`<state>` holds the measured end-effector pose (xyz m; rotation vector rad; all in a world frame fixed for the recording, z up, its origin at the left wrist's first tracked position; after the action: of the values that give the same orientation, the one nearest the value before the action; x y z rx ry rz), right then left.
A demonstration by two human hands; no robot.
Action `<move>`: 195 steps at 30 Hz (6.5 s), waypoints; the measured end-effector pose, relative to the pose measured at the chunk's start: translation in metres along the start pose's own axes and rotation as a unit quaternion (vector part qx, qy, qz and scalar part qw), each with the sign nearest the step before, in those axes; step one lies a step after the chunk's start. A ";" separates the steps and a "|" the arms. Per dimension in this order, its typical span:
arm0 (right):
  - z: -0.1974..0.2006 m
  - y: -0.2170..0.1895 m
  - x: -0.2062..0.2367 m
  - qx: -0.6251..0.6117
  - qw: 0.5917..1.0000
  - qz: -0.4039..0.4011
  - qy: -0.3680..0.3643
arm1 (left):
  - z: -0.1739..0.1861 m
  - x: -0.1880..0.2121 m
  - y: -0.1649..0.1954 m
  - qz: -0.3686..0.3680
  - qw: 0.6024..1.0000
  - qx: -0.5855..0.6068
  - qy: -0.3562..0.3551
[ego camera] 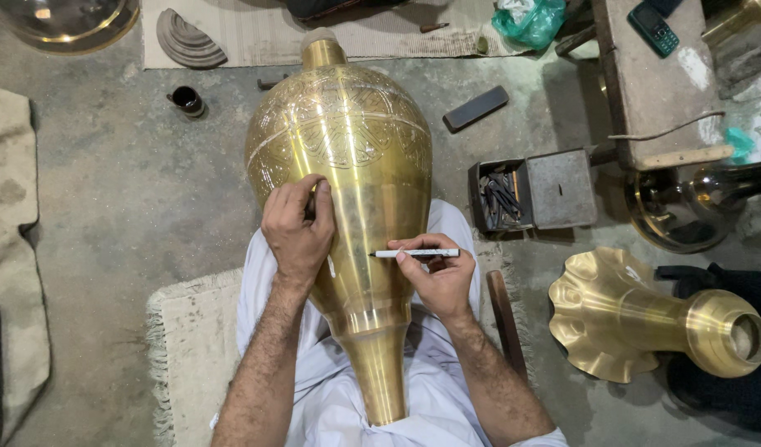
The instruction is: The person sits on the floor with a large brass vase between their legs and taps a punch against its engraved surface using a wooden mallet. They then rotate the vase, hold it steady, and draw lines on its surface with a marker, tracing out the pattern.
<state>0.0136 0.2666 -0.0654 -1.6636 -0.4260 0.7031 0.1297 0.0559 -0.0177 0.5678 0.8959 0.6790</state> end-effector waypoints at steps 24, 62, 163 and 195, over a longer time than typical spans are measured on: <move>0.002 0.002 0.007 -0.005 1.000 0.006 0.000 | -0.002 0.000 -0.002 0.005 1.000 -0.003 -0.006; 0.004 -0.001 0.030 -0.011 1.000 0.018 -0.009 | 0.017 0.039 0.008 0.015 0.999 0.038 0.015; 0.027 -0.007 0.054 -0.126 0.989 0.071 0.032 | 0.015 0.041 0.000 0.009 0.999 0.030 0.006; 0.014 0.002 0.068 -0.156 0.986 0.044 -0.042 | 0.017 0.038 0.012 0.027 0.999 0.023 -0.003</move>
<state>0.0550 0.3191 -0.0832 -1.9618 -0.5460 0.8047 0.1570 0.0889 -0.0199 0.6379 0.8947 0.7068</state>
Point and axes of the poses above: each hand's wrist, its own x-axis away from the middle knuckle, its own z-axis out of the back of the hand, y = z × x, the point moved 8 cm from there along -x, towards the middle knuckle, and after that the axes turned 6 degrees about z, right-handed, at the moved point
